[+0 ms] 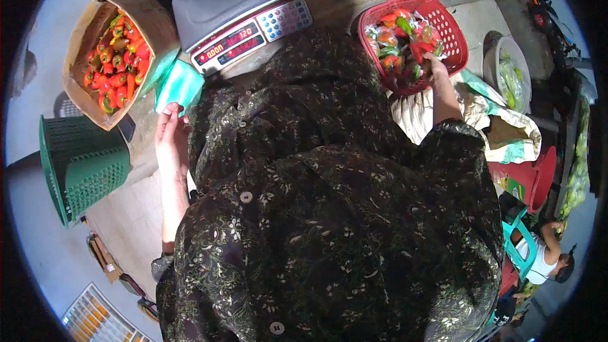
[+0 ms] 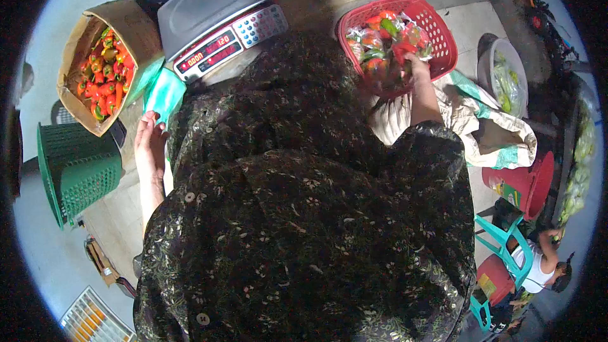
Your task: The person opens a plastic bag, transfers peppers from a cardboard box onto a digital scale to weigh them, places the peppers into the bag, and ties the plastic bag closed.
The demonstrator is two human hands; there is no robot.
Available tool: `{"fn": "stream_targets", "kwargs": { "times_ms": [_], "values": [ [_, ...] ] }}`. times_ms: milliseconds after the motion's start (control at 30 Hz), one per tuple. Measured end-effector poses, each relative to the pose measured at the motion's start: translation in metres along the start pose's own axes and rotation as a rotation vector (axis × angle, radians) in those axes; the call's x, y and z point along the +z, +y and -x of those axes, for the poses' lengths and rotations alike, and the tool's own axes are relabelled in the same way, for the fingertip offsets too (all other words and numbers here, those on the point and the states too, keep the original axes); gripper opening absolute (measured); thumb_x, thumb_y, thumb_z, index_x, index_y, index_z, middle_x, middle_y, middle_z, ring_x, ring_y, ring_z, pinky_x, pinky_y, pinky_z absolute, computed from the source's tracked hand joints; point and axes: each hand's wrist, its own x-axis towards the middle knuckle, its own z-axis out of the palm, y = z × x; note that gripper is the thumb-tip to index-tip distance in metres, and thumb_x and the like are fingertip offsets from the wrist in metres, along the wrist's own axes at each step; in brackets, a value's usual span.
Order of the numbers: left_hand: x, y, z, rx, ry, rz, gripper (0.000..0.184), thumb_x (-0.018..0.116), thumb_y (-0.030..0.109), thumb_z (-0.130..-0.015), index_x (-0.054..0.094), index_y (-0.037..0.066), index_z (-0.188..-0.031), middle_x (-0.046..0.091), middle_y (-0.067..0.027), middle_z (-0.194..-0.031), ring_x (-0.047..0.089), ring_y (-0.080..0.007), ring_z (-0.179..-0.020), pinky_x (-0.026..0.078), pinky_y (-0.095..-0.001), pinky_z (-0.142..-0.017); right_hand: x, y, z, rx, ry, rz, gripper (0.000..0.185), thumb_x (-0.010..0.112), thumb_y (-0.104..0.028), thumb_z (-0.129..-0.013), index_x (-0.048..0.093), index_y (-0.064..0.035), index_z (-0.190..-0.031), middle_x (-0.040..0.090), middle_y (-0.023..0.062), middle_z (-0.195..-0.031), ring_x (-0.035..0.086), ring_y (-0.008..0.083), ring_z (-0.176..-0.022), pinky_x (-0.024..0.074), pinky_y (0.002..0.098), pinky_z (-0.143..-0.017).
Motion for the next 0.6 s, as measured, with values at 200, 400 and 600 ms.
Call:
{"fn": "stream_targets", "kwargs": {
  "times_ms": [200,400,600],
  "values": [
    [-0.001,0.0,-0.002,-0.001,0.014,0.065,0.022,0.055,0.019,-0.088,0.055,0.011,-0.108,0.053,0.0039,-0.102,0.047,-0.0085,-0.082,0.037,-0.0244,-0.075,-0.063,-0.001,-0.061,-0.323,0.025,-0.447,0.026,0.052,-0.011,-0.081,0.056,-0.0077,-0.106,0.063,0.0059,-0.097,0.061,0.0184,-0.093,0.0484,0.0313,-0.08],
    [-0.012,-0.008,-0.008,0.019,0.083,0.016,0.021,0.057,0.021,-0.087,0.056,0.013,-0.106,0.055,0.0046,-0.101,0.05,-0.0077,-0.082,0.038,-0.0236,-0.074,-0.091,0.015,-0.077,-0.941,0.061,1.012,0.025,0.059,-0.01,-0.07,0.06,-0.0065,-0.094,0.063,0.013,-0.091,0.061,0.0292,-0.081,0.0496,0.037,-0.066],
    [-0.058,-0.002,-0.025,0.146,0.268,-0.115,0.022,0.057,0.022,-0.087,0.057,0.01,-0.106,0.059,0.0017,-0.095,0.053,-0.0082,-0.082,0.041,-0.0234,-0.071,0.008,0.049,-0.017,-0.718,-0.203,0.973,0.036,0.052,-0.029,-0.084,0.059,-0.0086,-0.113,0.065,0.0148,-0.096,0.061,0.0314,-0.09,0.0453,0.0377,-0.082]
  ]
}}
